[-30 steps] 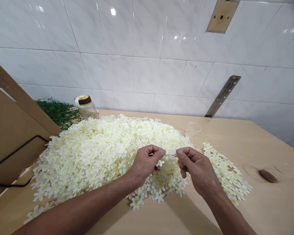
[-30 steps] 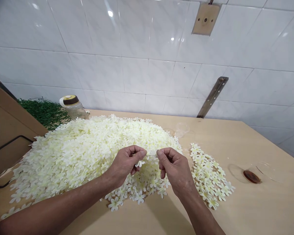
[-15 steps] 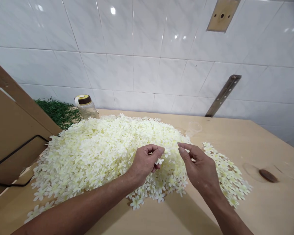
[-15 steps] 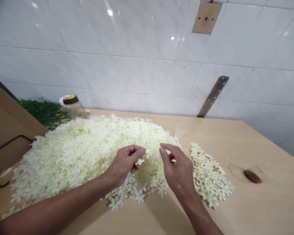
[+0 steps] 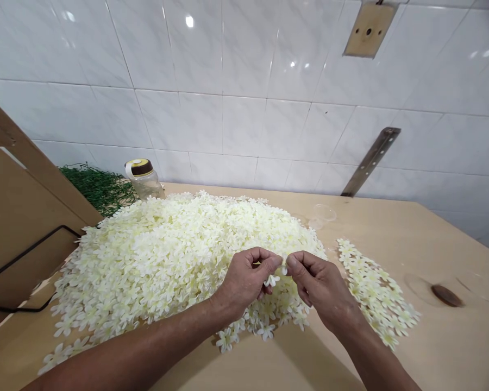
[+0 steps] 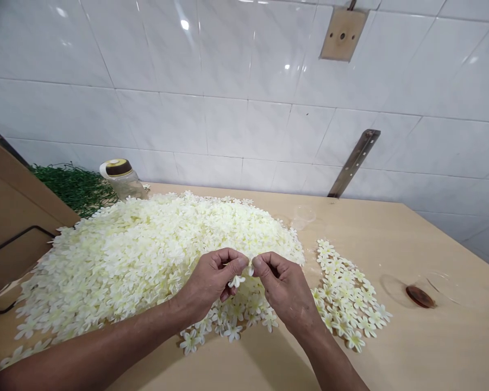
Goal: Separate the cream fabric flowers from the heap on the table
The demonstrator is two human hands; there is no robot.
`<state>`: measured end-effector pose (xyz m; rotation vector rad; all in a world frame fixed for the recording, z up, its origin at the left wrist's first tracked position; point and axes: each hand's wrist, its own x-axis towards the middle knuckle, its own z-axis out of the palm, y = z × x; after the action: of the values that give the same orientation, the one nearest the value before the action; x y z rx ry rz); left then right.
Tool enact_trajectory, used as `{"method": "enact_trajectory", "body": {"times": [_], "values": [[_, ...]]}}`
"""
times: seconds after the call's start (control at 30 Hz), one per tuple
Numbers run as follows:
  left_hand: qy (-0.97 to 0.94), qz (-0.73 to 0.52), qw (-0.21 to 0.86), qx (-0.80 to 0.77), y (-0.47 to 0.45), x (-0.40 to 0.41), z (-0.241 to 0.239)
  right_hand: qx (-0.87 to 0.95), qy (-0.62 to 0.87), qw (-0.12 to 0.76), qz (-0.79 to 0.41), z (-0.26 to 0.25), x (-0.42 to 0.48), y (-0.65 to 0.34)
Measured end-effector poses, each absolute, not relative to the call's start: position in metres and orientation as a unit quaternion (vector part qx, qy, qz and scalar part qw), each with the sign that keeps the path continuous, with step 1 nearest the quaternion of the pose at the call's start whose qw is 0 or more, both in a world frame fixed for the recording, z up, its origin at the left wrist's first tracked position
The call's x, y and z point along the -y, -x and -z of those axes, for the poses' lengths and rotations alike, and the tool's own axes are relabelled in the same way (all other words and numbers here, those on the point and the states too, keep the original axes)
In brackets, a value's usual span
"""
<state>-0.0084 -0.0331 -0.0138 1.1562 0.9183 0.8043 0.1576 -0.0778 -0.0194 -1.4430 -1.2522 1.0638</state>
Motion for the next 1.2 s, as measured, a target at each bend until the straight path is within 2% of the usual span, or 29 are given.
{"method": "enact_trajectory", "body": {"times": [0.57,0.73,0.87,1.0,1.2], "values": [[-0.459,-0.333,0.718,-0.403,0.0094,0.0282,0.0136,0.545,0.643,0.445,-0.302,0.0146,0.0816,-0.1514],[-0.465,-0.342,0.709,-0.404,0.0091,0.0272,0.015,0.535,0.649,0.454,-0.295,0.0143,0.0813,-0.1519],[-0.46,-0.359,0.701,-0.41,0.0099,0.0252,0.015,0.488,0.658,0.494,-0.29,0.014,0.0796,-0.1562],[-0.458,-0.375,0.689,-0.418,0.0103,0.024,0.0153,0.471,0.636,0.526,-0.311,0.0117,0.0791,-0.1584],[-0.455,-0.374,0.692,-0.417,0.0095,0.024,0.0159,0.478,0.606,0.527,-0.355,0.0123,0.0784,-0.1607]]}}
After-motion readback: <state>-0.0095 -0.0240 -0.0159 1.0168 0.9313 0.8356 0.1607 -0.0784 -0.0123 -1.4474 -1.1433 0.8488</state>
